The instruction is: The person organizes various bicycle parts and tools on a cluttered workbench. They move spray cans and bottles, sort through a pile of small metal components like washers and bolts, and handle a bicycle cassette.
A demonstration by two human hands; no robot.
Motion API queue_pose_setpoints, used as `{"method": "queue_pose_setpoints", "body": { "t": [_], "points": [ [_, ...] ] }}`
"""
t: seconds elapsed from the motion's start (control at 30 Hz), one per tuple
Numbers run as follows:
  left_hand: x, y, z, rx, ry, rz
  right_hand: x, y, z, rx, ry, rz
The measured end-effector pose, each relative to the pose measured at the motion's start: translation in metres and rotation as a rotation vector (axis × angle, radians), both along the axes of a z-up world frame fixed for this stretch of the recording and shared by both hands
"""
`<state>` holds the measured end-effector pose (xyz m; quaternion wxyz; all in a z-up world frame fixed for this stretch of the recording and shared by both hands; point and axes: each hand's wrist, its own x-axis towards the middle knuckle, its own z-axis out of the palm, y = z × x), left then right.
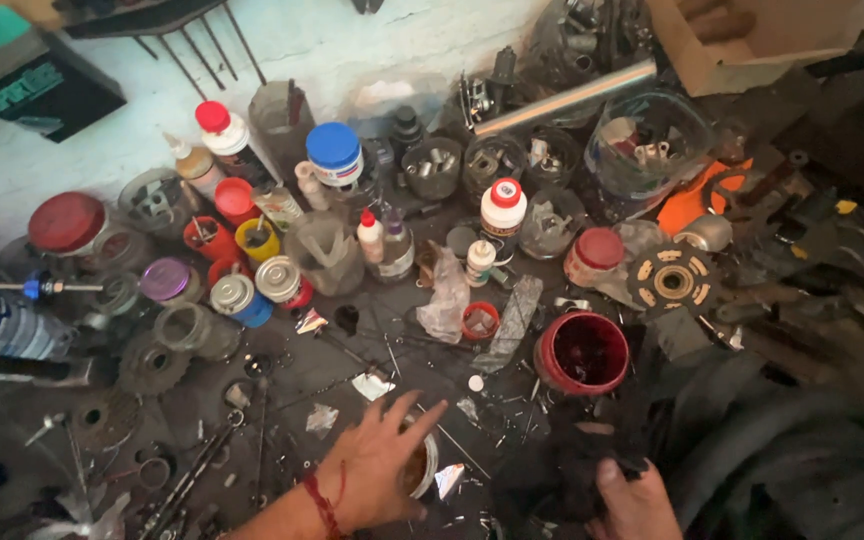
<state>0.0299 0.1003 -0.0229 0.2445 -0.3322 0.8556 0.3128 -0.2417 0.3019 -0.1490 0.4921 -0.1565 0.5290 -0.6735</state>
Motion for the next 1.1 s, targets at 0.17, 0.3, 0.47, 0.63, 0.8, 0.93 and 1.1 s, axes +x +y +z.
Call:
{"method": "queue_pose_setpoints", "body": {
  "t": [0.17,0.3,0.47,0.63,0.8,0.93,1.1],
  "points": [
    [0.003,0.002,0.007,-0.128,0.153,0.092,0.019,-0.004,0.018,0.116,0.011,0.009],
    [-0.005,-0.016,0.038,-0.246,0.267,0.162,0.022,0.007,-0.005,-0.017,0.033,0.076],
    [-0.014,-0.039,0.0,-0.286,0.198,0.063,0.041,0.008,0.012,0.072,0.0,0.034],
    [-0.032,-0.071,0.009,-0.075,-0.038,0.052,0.04,0.005,0.024,0.211,-0.177,0.043],
    [-0.091,-0.156,-0.051,-0.324,0.315,0.181,0.047,0.004,0.0,0.051,0.004,0.162],
    [-0.121,-0.183,-0.138,-0.356,0.227,0.198,0.05,0.004,0.009,0.258,0.009,0.196],
    [-0.112,-0.196,-0.183,-0.399,0.256,0.181,0.04,0.013,-0.002,0.166,0.222,0.259]
  ]
}}
